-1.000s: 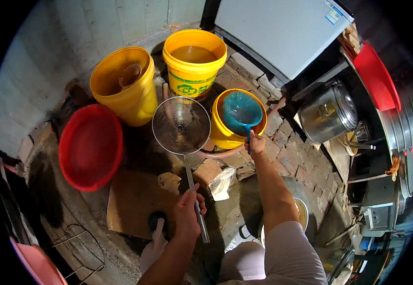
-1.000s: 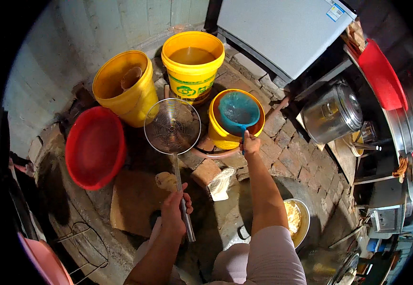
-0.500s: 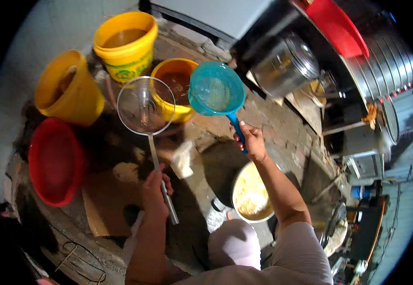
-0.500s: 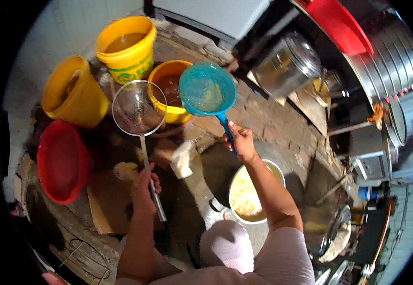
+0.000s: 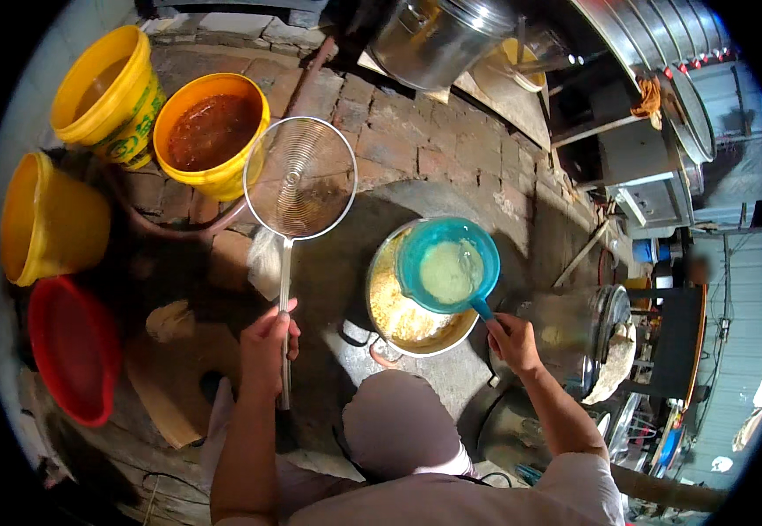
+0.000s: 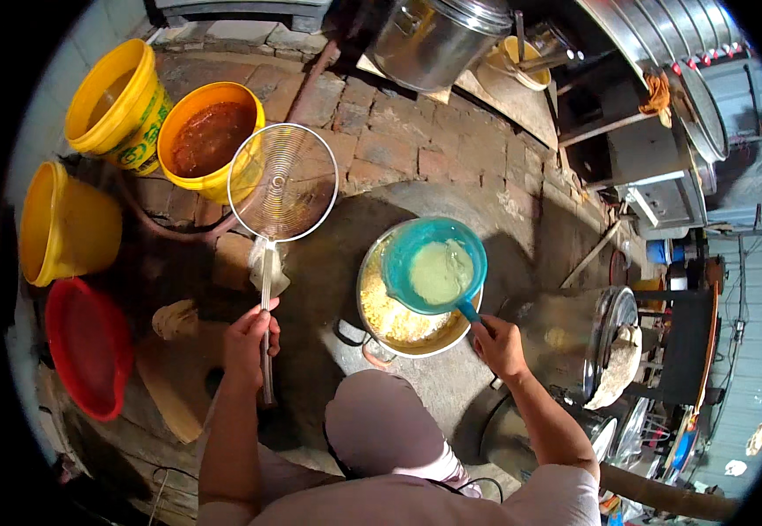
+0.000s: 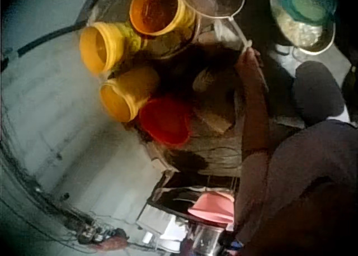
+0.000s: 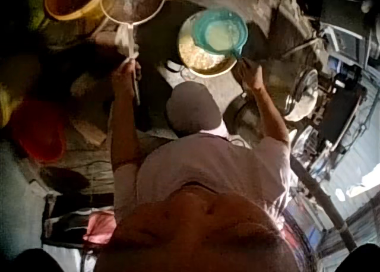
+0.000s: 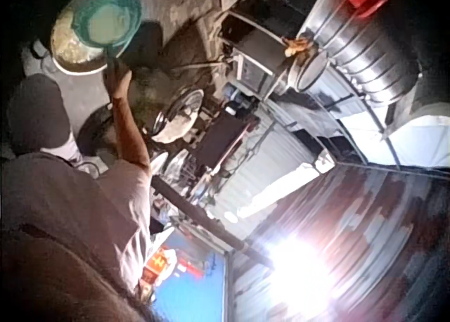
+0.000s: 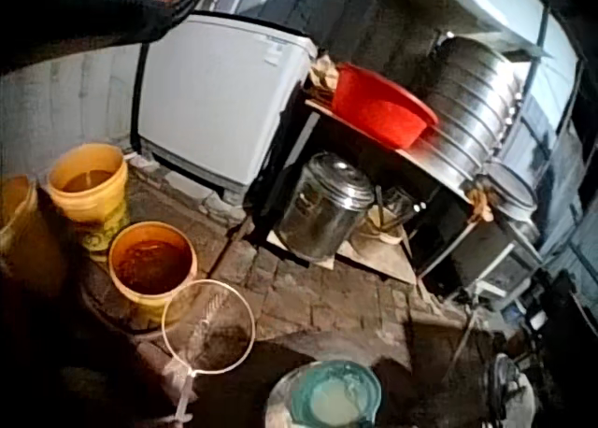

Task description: The person washes a batch of yellow grains in a metal bowl using a blue scoop to transfer water from nearby buckets. They repeatedly pour water over the grains, agitate them by hand, and drain the water back into the buckets. The person then moves to a different area to rinse the scoop and a yellow bucket with water from a white bucket.

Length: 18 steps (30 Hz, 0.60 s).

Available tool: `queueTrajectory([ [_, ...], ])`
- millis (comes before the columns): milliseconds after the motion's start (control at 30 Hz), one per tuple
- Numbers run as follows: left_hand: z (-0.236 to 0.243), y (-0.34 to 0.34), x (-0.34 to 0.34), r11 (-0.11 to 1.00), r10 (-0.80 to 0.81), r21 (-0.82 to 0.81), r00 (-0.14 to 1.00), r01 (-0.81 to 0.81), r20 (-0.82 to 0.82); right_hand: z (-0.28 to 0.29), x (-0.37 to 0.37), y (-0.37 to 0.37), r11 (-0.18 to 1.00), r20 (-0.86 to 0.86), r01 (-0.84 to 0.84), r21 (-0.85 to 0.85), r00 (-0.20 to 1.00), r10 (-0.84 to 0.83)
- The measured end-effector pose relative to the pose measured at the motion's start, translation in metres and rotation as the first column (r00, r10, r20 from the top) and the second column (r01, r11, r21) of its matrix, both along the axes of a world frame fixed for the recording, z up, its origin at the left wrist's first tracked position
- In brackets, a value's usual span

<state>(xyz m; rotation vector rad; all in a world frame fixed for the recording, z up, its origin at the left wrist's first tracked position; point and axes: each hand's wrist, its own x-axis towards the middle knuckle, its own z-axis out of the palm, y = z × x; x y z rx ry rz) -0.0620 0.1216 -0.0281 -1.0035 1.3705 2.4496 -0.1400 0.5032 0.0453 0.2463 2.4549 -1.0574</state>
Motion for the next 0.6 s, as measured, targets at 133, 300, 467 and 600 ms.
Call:
queueTrajectory([
  [133, -0.01, 0.024, -0.006, 0.982, -0.168, -0.086, 0.986, 0.169, 0.026, -0.021, 0.023, 0.048, 0.944, -0.103, 0.057, 0.324, 0.994, -0.025],
  [300, -0.023, 0.045, -0.004, 0.923, -0.312, -0.226, 0.949, 0.312, 0.036, -0.023, 0.042, 0.078, 0.781, -0.233, 0.083, 0.619, 0.969, 0.082],
  [467, -0.037, 0.062, -0.001, 0.906, -0.332, -0.259, 0.941, 0.335, 0.058, -0.016, 0.052, 0.089, 0.677, -0.273, 0.097, 0.73, 0.949, 0.158],
  [600, -0.043, 0.068, -0.002, 0.901, -0.339, -0.281, 0.941, 0.33, 0.016, -0.019, 0.054, 0.093, 0.669, -0.378, 0.126, 0.733, 0.893, 0.246],
])
